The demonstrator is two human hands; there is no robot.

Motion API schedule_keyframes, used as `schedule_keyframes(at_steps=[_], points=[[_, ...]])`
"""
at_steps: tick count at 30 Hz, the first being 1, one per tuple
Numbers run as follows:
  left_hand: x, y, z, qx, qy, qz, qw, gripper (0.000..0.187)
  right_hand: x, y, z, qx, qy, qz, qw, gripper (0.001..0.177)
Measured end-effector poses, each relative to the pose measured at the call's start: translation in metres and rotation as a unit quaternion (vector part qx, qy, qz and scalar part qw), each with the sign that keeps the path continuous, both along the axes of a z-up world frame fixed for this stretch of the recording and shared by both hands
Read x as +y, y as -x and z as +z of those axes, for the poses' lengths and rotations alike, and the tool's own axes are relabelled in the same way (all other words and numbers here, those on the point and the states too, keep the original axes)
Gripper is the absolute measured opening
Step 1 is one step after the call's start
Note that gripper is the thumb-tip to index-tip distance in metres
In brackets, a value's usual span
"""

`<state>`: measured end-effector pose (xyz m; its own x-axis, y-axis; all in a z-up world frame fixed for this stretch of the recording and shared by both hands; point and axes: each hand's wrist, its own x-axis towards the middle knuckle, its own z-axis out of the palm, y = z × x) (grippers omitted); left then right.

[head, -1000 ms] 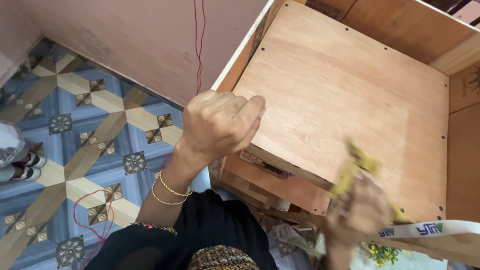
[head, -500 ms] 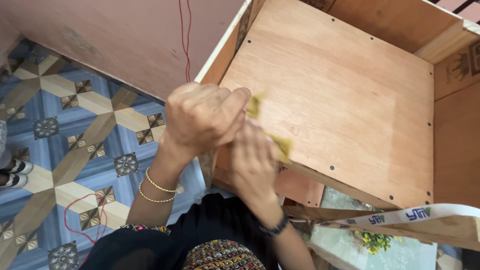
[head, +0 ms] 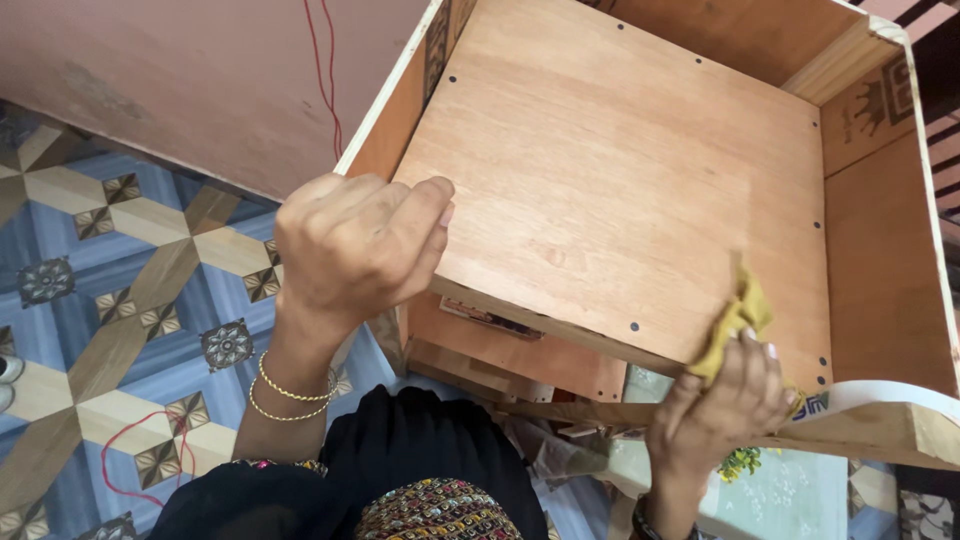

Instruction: The person wipes artificial flower arrangements and the surface of a wooden shelf using a yellow cloth. They handle the flowers one at a time, wiping them thoroughly before placing them on a nearby table, then wipe the shelf surface.

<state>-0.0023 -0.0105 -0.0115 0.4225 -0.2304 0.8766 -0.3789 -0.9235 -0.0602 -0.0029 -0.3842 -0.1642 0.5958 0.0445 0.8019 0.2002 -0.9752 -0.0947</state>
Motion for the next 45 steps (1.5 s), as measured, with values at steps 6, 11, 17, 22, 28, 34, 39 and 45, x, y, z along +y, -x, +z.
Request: schedule_keyframes(at_steps=[6, 11, 17, 22, 28, 34, 39, 45], points=[[-0.003, 0.000, 0.001, 0.011, 0.011, 0.005, 1.000, 0.005, 0.058, 0.008, 0.010, 0.018, -0.077, 0.071, 0.994, 0.050], [-0.001, 0.001, 0.004, 0.018, 0.009, -0.007, 1.000, 0.005, 0.183, 0.015, 0.048, 0.110, 0.049, 0.242, 0.963, 0.052], [0.001, -0.002, 0.006, 0.020, -0.010, -0.002, 1.000, 0.008, 0.205, 0.008, 0.074, 0.134, 0.091, 0.313, 0.936, 0.049], [0.005, -0.001, 0.010, 0.015, -0.021, -0.016, 1.000, 0.007, 0.109, -0.001, 0.078, 0.205, 0.062, 0.111, 0.970, 0.066], [0.007, -0.004, 0.012, 0.002, -0.030, -0.011, 0.999, 0.007, 0.012, -0.008, 0.096, 0.188, 0.176, -0.082, 0.963, 0.066], [0.010, -0.003, 0.011, 0.009, -0.044, -0.019, 0.999, 0.007, 0.107, -0.020, 0.115, 0.390, 0.097, 0.092, 0.911, 0.068], [0.012, 0.001, 0.016, 0.045, -0.042, -0.046, 0.997, 0.011, 0.165, 0.001, 0.135, 0.255, 0.170, 0.277, 0.911, 0.068], [0.017, -0.001, 0.019, 0.040, -0.060, -0.059, 0.996, 0.013, 0.082, 0.014, 0.144, 0.507, 0.063, -0.120, 0.851, 0.072]])
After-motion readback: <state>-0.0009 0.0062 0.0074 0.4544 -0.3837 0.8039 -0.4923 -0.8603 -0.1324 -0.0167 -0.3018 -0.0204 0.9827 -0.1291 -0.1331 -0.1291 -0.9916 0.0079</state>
